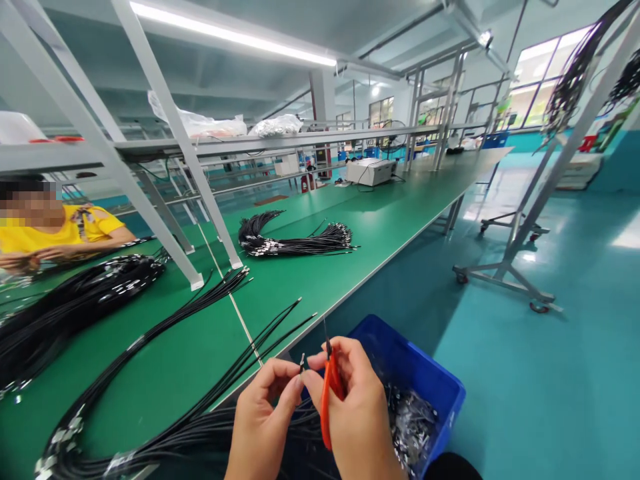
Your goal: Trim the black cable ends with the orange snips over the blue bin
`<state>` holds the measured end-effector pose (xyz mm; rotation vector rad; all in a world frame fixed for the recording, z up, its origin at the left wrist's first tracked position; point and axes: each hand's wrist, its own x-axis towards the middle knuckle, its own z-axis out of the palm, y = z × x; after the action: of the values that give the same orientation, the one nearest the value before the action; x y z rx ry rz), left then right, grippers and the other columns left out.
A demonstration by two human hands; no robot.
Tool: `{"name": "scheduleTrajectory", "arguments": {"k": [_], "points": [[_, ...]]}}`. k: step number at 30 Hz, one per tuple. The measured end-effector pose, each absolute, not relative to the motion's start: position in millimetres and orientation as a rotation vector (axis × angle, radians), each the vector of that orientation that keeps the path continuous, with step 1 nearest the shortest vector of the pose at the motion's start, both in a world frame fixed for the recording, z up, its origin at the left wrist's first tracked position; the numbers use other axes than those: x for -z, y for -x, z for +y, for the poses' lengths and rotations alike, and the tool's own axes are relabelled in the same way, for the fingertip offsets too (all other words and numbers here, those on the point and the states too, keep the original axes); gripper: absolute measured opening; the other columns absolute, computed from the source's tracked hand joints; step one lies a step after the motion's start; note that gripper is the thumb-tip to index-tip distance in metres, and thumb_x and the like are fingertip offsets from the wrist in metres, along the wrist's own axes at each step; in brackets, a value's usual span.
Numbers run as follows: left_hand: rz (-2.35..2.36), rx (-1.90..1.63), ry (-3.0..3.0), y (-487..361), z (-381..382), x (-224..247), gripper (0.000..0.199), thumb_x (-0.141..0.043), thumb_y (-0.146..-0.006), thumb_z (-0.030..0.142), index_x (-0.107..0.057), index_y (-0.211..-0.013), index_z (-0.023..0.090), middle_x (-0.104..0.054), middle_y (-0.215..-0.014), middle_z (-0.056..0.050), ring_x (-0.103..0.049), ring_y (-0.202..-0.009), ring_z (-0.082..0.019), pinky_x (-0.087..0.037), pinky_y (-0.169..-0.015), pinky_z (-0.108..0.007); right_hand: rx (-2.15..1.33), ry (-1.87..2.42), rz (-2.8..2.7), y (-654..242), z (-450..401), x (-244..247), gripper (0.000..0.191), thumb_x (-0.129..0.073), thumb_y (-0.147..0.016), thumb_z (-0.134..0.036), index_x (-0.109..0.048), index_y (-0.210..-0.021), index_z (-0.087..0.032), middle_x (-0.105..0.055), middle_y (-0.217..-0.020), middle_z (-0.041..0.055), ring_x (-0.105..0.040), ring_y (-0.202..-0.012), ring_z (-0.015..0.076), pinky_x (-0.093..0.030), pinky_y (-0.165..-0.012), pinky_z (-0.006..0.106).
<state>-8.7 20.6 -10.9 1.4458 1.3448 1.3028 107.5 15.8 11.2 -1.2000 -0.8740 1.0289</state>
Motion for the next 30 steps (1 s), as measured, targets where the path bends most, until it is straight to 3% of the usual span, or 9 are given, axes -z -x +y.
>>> {"name": "scheduleTrajectory", "arguments": {"k": [6,14,21,30], "points": [[1.348,-1.268,-1.559,3,15,10,0.012,-0.058,-0.079,0.024,-0.061,-0.069,0.018,-0.063,-0.064,-0.001,-0.058,-0.059,-0.016,-0.044,-0.057,-0.023,-0.949,1.184,-0.976,-102,28,-2,0.02,-0.066,-0.074,-0.024,-0.053,-0.089,-0.023,-0.061,-0.069,-0.0037,-0.06,-0.061,0.0141,-0.049,-0.059,0.024],[1.259,-1.347,-1.377,-2,13,7,0.017,-0.059,-0.08,0.028,-0.061,-0.066,0.018,-0.068,-0.065,-0.002,-0.063,-0.064,-0.019,-0.048,-0.062,-0.025,-1.195,1.027,-0.8,-95,16,15,0.033,-0.069,-0.067,-0.014,-0.052,-0.092,-0.025,-0.065,-0.078,-0.0035,-0.066,-0.071,0.0156,-0.054,-0.067,0.026],[1.277,-1.263,-1.476,7,18,5,0.011,-0.059,-0.079,0.025,-0.069,-0.078,0.02,-0.07,-0.075,-0.003,-0.064,-0.072,-0.02,-0.049,-0.066,-0.026,-1.166,1.028,-0.664,-99,15,2,0.033,-0.075,-0.064,-0.025,-0.056,-0.09,-0.024,-0.067,-0.075,-0.0014,-0.066,-0.077,0.0192,-0.053,-0.069,0.029],[1.386,-1.206,-1.635,2,16,-3,0.011,-0.06,-0.074,0.017,-0.063,-0.064,0.02,-0.062,-0.061,0.0,-0.057,-0.056,-0.016,-0.042,-0.053,-0.021,-1.152,1.053,-0.666,-113,8,-6,0.03,-0.075,-0.064,-0.028,-0.058,-0.088,-0.025,-0.068,-0.073,-0.0008,-0.066,-0.078,0.0209,-0.051,-0.069,0.03]]}}
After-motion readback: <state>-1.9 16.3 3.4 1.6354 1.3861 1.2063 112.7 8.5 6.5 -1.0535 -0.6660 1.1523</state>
